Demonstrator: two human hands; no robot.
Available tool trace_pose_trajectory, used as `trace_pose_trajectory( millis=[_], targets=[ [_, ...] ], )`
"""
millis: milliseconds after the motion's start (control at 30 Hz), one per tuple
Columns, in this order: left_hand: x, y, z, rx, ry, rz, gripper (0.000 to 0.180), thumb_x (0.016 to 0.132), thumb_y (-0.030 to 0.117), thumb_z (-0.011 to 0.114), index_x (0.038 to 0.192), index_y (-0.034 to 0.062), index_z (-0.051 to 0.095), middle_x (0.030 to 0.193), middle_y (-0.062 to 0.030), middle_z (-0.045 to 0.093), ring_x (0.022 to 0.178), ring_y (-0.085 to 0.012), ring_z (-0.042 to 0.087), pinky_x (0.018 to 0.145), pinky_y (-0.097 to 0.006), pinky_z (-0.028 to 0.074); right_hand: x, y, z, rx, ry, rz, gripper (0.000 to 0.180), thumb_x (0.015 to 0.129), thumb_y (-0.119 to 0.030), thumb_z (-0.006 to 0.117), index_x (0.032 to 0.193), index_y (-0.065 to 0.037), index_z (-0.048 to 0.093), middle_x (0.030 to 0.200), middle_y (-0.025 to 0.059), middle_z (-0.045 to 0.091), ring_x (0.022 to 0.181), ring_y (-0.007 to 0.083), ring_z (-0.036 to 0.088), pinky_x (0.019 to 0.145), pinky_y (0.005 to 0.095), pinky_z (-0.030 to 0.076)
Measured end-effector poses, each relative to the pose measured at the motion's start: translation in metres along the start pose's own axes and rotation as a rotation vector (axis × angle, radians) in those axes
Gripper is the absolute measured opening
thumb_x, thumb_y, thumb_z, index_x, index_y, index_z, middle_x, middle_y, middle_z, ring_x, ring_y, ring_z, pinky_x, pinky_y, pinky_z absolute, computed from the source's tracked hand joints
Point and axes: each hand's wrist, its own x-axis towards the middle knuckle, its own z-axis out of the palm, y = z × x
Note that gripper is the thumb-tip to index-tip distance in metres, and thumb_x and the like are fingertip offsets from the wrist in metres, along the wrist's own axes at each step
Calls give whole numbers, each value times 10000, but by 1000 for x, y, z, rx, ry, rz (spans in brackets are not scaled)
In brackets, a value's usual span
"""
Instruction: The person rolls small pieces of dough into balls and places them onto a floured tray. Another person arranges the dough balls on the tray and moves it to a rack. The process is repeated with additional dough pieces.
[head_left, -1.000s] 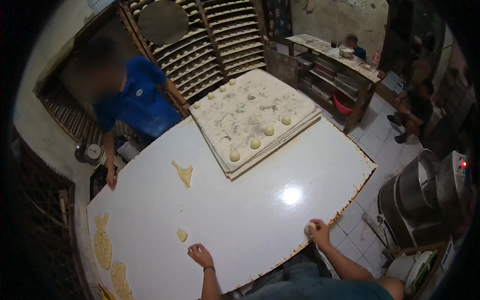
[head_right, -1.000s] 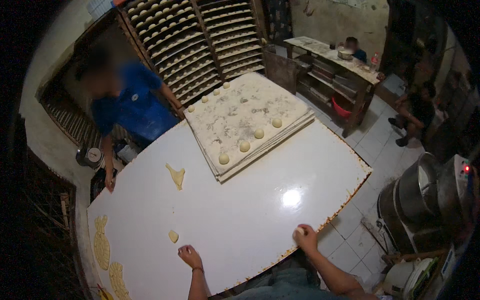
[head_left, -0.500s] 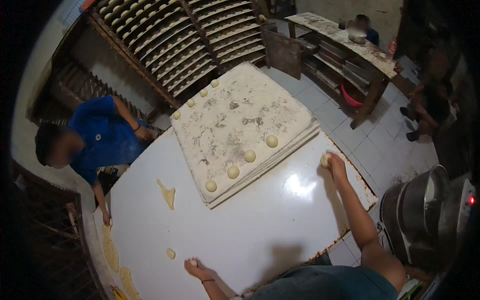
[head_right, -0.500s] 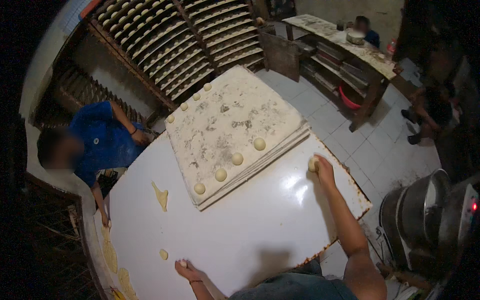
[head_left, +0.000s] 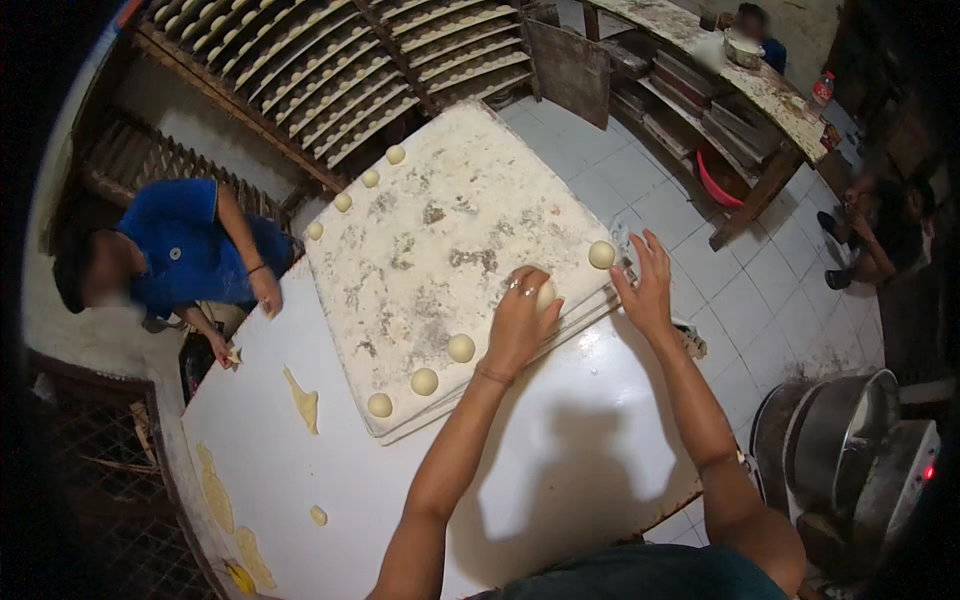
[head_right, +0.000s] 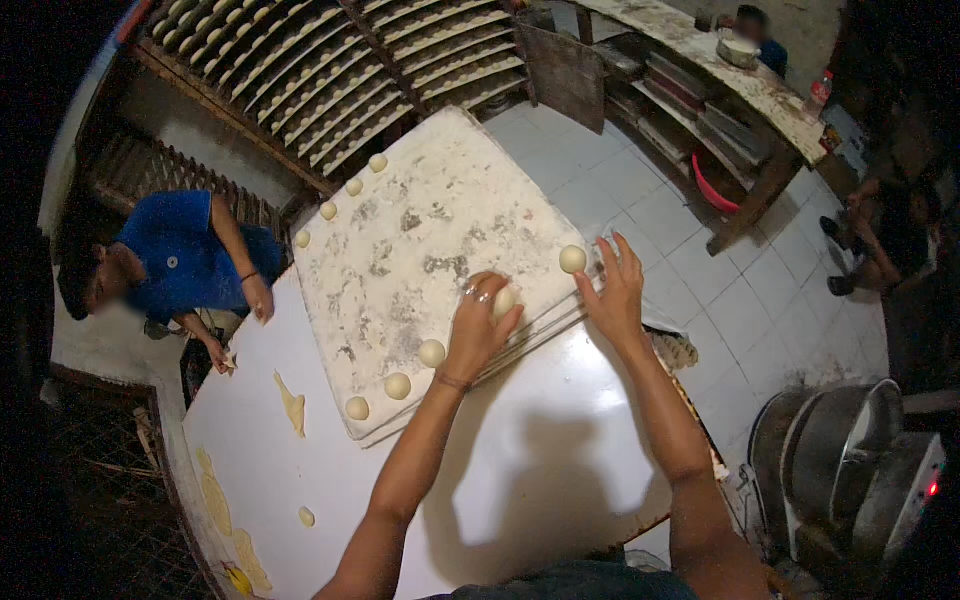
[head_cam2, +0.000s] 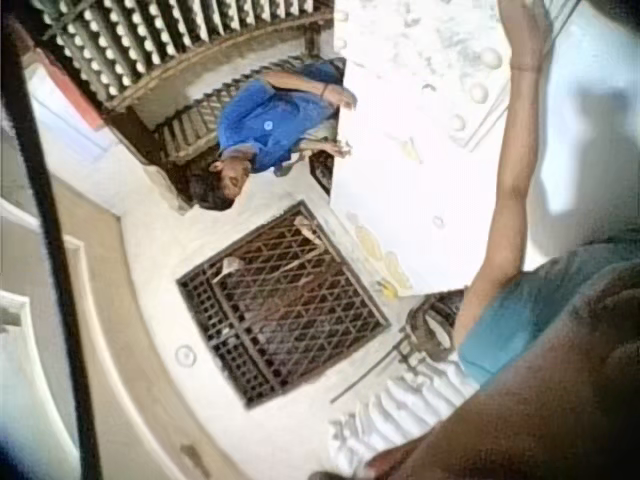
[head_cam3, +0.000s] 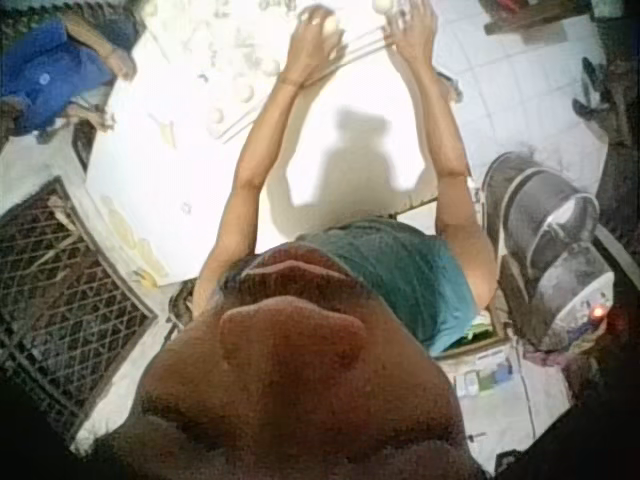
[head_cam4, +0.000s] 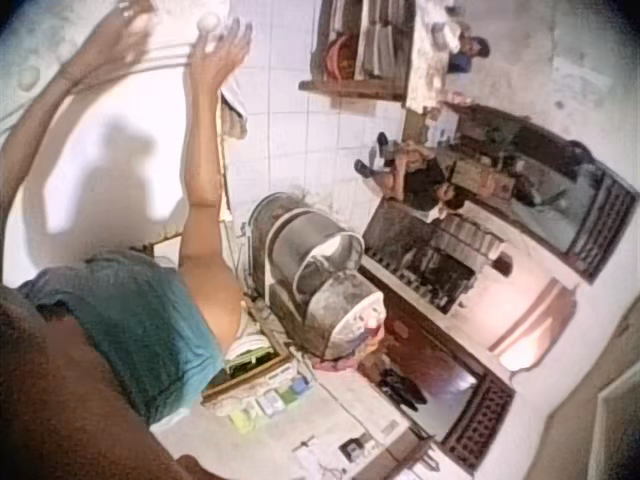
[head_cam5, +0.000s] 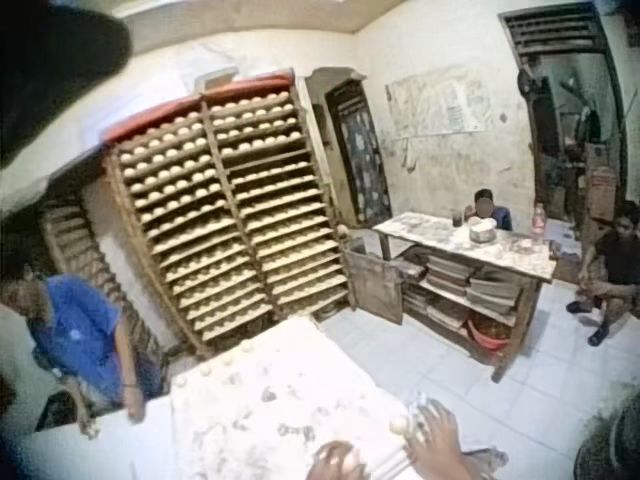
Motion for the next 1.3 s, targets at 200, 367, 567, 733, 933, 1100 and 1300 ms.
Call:
trace_pose_trajectory(
  millis=[200, 367, 567, 733, 933, 1100, 1300],
  targets=[
    [-17, -31, 39, 278, -141, 35, 477, 853, 166, 662, 1263, -26, 514, 1362, -224, 457, 1318, -428, 358, 1077, -499, 323, -91, 7, -43, 166, -107, 185, 368, 895, -160, 601, 1219, 8, 548, 1356, 198, 447, 1263, 362, 440, 1050, 424, 361],
    [-149, 8, -34, 84, 88, -270, 407, 892, 179, 634, 1246, -3, 547, 1342, -195, 500, 1316, -398, 382, 1086, -473, 322, -183, -17, -68, 270, -179, 307, 234, 873, -68, 575, 1086, 27, 597, 1196, 187, 532, 1116, 327, 525, 986, 397, 415],
    [-372, 63, -66, -85, 78, -612, 333, 887, 170, 636, 1186, 35, 580, 1223, -144, 587, 1156, -313, 533, 1003, -405, 421, -249, -101, -35, 576, -433, 217, 178, 916, -89, 583, 1064, 6, 609, 1111, 116, 589, 942, 205, 595, 824, 313, 498],
    [-471, 87, -114, -213, 6, -669, 369, 931, 237, 594, 1233, 29, 554, 1244, -149, 580, 1169, -318, 530, 984, -415, 431, -265, -197, 22, 600, -681, -8, 169, 897, -59, 589, 1052, 4, 612, 1037, 111, 620, 890, 200, 604, 797, 310, 494],
    [-625, 24, -234, -63, 274, -827, 313, 928, 203, 608, 1187, 27, 598, 1197, -135, 615, 1125, -288, 568, 983, -389, 445, -330, -362, 104, 620, -987, -385, 159, 894, -28, 584, 1045, 4, 622, 1026, 104, 628, 873, 177, 617, 785, 302, 510],
    [-757, -79, -387, -218, 864, -1074, 304, 919, 192, 622, 1182, 43, 593, 1168, -80, 624, 1024, -180, 599, 888, -344, 484, -418, -465, 175, 566, -1227, -404, 369, 847, -39, 631, 1210, -72, 568, 1325, 118, 479, 1047, 222, 565, 813, 338, 531],
    [-916, -195, -529, -461, 1675, -1154, 339, 892, 155, 590, 1224, 103, 549, 1042, -4, 589, 938, -115, 532, 840, -269, 426, -484, -539, 267, 292, -1089, -697, 599, 810, -139, 705, 1352, -102, 451, 1406, 244, 349, 1192, 386, 471, 928, 456, 479]
  ],
)
